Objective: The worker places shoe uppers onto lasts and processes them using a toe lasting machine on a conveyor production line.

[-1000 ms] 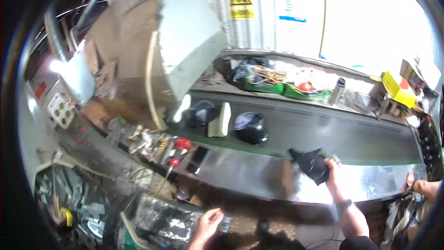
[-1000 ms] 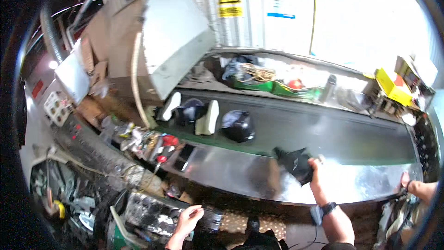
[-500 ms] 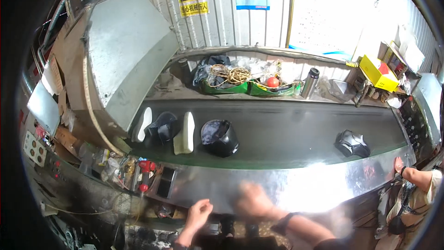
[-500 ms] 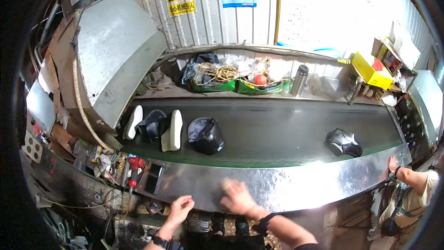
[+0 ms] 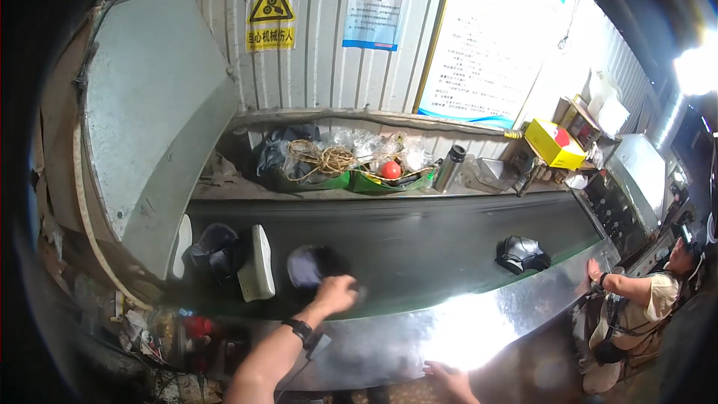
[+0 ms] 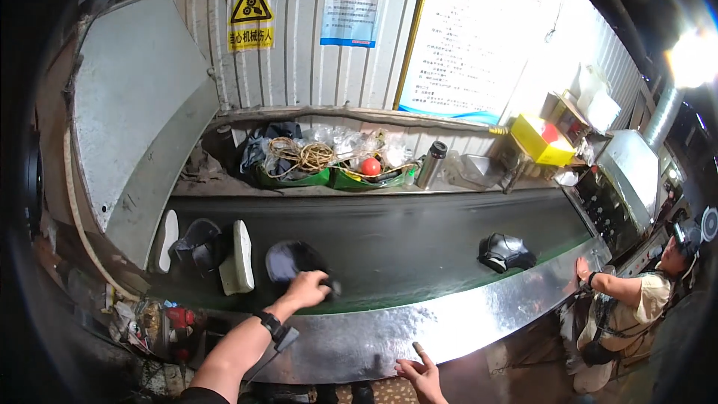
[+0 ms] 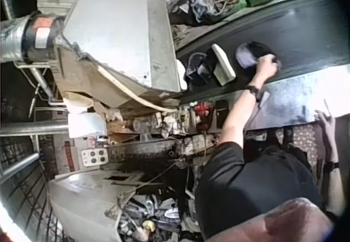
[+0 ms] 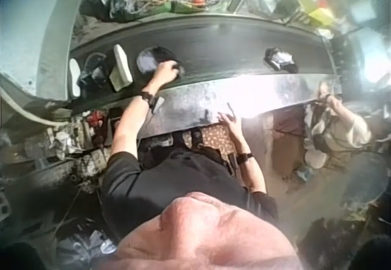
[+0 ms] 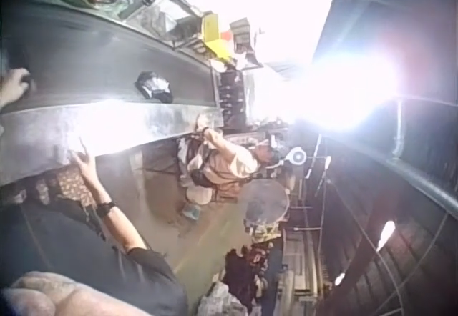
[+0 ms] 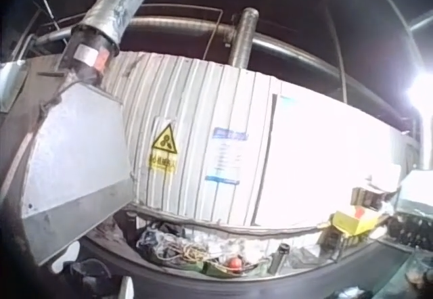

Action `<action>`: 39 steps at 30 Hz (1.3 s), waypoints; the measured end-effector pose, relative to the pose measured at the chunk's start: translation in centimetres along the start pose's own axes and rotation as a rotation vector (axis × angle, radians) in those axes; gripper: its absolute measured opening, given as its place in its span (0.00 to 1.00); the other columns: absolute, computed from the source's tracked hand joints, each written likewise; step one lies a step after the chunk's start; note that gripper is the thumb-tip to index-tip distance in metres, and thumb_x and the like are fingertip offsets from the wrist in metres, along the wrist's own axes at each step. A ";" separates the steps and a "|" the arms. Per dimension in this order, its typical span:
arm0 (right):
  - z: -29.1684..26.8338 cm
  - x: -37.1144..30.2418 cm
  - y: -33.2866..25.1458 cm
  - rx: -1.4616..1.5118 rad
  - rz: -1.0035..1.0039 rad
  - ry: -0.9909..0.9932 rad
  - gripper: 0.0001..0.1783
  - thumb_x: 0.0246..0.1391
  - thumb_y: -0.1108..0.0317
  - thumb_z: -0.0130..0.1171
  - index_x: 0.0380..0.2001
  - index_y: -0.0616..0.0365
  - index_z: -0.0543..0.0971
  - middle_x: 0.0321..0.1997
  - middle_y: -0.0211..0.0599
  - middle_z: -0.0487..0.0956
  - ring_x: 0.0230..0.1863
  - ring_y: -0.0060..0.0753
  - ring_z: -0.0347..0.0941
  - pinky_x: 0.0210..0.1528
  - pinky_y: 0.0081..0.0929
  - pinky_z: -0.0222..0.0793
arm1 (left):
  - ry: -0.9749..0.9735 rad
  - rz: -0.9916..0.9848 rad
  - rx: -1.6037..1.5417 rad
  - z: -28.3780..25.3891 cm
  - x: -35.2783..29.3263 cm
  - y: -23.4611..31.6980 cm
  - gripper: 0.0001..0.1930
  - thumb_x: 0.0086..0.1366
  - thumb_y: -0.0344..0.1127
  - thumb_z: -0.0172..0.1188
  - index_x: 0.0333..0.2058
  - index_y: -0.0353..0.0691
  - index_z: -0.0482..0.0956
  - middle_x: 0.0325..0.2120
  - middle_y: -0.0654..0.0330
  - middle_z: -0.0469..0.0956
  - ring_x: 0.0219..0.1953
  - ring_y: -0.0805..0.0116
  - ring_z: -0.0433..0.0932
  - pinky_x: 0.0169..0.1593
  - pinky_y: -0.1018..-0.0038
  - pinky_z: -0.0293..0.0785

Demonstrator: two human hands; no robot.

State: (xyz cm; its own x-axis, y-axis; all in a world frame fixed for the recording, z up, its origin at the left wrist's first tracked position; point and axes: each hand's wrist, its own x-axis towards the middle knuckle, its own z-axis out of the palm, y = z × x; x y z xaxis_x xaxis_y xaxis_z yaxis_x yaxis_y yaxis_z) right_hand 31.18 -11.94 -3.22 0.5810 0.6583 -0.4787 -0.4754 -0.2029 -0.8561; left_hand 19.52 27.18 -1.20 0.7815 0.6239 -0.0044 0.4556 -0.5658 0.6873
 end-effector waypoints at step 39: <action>-6.1 0.3 -4.9 0.658 0.103 0.135 0.25 0.60 0.48 0.60 0.54 0.52 0.77 0.50 0.33 0.81 0.52 0.34 0.76 0.53 0.37 0.73 | -0.028 0.777 0.406 13.1 -19.4 12.9 0.13 0.56 0.51 0.67 0.40 0.61 0.84 0.47 0.64 0.76 0.57 0.63 0.64 0.55 0.55 0.54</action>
State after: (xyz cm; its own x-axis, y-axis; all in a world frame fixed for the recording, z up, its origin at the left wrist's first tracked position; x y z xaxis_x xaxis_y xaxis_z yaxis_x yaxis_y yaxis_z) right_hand 37.72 -15.16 -0.37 0.5685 0.5542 -0.6079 -0.8107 0.2521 -0.5284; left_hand 15.83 0.72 -1.75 0.9414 -0.0285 0.3360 -0.0980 -0.9765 0.1919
